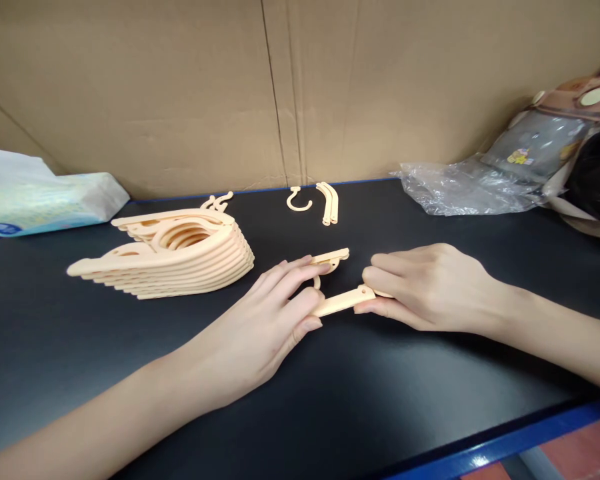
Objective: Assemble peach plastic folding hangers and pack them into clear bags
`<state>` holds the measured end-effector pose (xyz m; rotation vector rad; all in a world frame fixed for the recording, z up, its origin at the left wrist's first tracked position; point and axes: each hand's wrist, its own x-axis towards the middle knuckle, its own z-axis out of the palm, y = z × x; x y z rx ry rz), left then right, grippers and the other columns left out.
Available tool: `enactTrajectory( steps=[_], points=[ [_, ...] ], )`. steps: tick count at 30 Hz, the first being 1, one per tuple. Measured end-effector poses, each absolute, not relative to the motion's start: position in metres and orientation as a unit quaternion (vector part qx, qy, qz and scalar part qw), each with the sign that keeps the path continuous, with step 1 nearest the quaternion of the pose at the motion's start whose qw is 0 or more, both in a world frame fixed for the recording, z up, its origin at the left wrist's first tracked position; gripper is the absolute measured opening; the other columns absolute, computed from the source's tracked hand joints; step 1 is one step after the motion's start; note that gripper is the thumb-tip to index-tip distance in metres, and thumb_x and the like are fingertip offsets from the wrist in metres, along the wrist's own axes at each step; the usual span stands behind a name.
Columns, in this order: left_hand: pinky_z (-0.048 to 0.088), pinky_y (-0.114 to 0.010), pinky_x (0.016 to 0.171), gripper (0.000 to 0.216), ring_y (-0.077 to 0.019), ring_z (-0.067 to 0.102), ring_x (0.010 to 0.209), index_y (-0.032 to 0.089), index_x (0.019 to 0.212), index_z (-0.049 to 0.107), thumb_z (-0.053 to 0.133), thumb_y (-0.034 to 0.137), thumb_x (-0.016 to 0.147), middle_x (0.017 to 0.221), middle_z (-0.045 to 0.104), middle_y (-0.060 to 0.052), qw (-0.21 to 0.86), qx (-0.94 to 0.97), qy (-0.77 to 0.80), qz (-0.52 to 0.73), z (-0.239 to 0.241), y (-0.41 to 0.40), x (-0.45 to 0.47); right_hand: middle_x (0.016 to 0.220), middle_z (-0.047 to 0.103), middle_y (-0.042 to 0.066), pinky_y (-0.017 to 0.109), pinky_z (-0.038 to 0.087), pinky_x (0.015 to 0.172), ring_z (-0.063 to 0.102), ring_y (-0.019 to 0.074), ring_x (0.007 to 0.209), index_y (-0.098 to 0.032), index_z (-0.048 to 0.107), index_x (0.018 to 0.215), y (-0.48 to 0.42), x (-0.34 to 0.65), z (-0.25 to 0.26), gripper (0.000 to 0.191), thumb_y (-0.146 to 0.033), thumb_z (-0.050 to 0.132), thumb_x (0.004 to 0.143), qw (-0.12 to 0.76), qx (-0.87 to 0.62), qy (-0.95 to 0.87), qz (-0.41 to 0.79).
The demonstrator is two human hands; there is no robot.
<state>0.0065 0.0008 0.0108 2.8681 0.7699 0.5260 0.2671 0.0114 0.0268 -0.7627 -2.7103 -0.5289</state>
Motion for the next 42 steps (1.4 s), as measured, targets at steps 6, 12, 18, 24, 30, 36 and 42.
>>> enactTrajectory(
  steps=[6,12,18,24,30,36,42],
  points=[
    [0.035,-0.038,0.116,0.014,-0.0229,0.033,0.143,0.018,0.107,0.052,0.039,0.018,0.102,0.139,0.051,-0.012,0.069,0.951,0.25,0.168,0.011,0.001,0.007,0.058,0.05,-0.003,0.027,0.024,0.049,0.043,0.0112,0.046,-0.019,0.053,0.07,0.011,0.267,0.029,0.043,-0.04,0.036,0.104,0.139,-0.244,-0.936,-0.212],
    [0.034,-0.036,0.116,0.014,-0.0213,0.031,0.143,0.018,0.105,0.051,0.037,0.018,0.103,0.138,0.05,-0.012,0.072,0.953,0.25,0.157,0.013,0.0,0.007,0.059,0.048,-0.002,0.027,0.024,0.05,0.04,0.011,0.049,-0.019,0.053,0.069,0.012,0.268,0.027,0.043,-0.042,0.039,0.102,0.157,-0.24,-0.941,-0.181],
    [0.034,-0.036,0.116,0.014,-0.021,0.03,0.144,0.019,0.104,0.052,0.037,0.018,0.103,0.139,0.049,-0.011,0.083,0.952,0.251,0.151,0.014,0.0,0.006,0.06,0.045,-0.004,0.025,0.024,0.05,0.037,0.0101,0.05,-0.019,0.052,0.069,0.013,0.268,0.026,0.04,-0.044,0.045,0.1,0.175,-0.255,-0.945,-0.105],
    [0.033,-0.036,0.116,0.016,-0.0216,0.031,0.143,0.018,0.104,0.053,0.037,0.018,0.103,0.137,0.05,-0.012,0.081,0.952,0.254,0.149,0.013,0.001,0.005,0.059,0.045,-0.003,0.026,0.025,0.052,0.036,0.0109,0.052,-0.019,0.051,0.066,0.013,0.267,0.026,0.039,-0.04,0.048,0.099,0.19,-0.252,-0.944,-0.093],
    [0.03,-0.036,0.117,0.017,-0.021,0.03,0.143,0.017,0.106,0.054,0.037,0.02,0.104,0.136,0.05,-0.013,0.062,0.955,0.251,0.147,0.01,0.003,0.004,0.061,0.043,-0.004,0.026,0.023,0.052,0.035,0.0102,0.051,-0.019,0.049,0.068,0.016,0.268,0.023,0.039,-0.043,0.047,0.099,0.179,-0.265,-0.946,-0.059],
    [0.032,-0.036,0.114,0.017,-0.0203,0.031,0.142,0.019,0.109,0.054,0.04,0.025,0.103,0.137,0.049,-0.01,0.072,0.949,0.274,0.14,0.011,0.002,0.007,0.061,0.046,-0.008,0.023,0.025,0.051,0.038,0.0086,0.05,-0.02,0.052,0.082,0.021,0.27,0.031,0.025,-0.042,0.059,0.092,0.114,-0.318,-0.934,0.119],
    [0.036,-0.048,0.111,0.035,-0.0293,0.03,0.144,0.02,0.121,0.053,0.049,0.046,0.098,0.148,0.044,-0.013,0.048,0.931,0.332,0.146,0.006,0.0,0.004,0.073,0.054,-0.004,0.025,0.034,0.066,0.05,0.012,0.069,-0.021,0.059,0.081,0.017,0.271,0.042,0.009,-0.026,0.065,0.083,0.076,-0.297,-0.925,0.224]
  ],
)
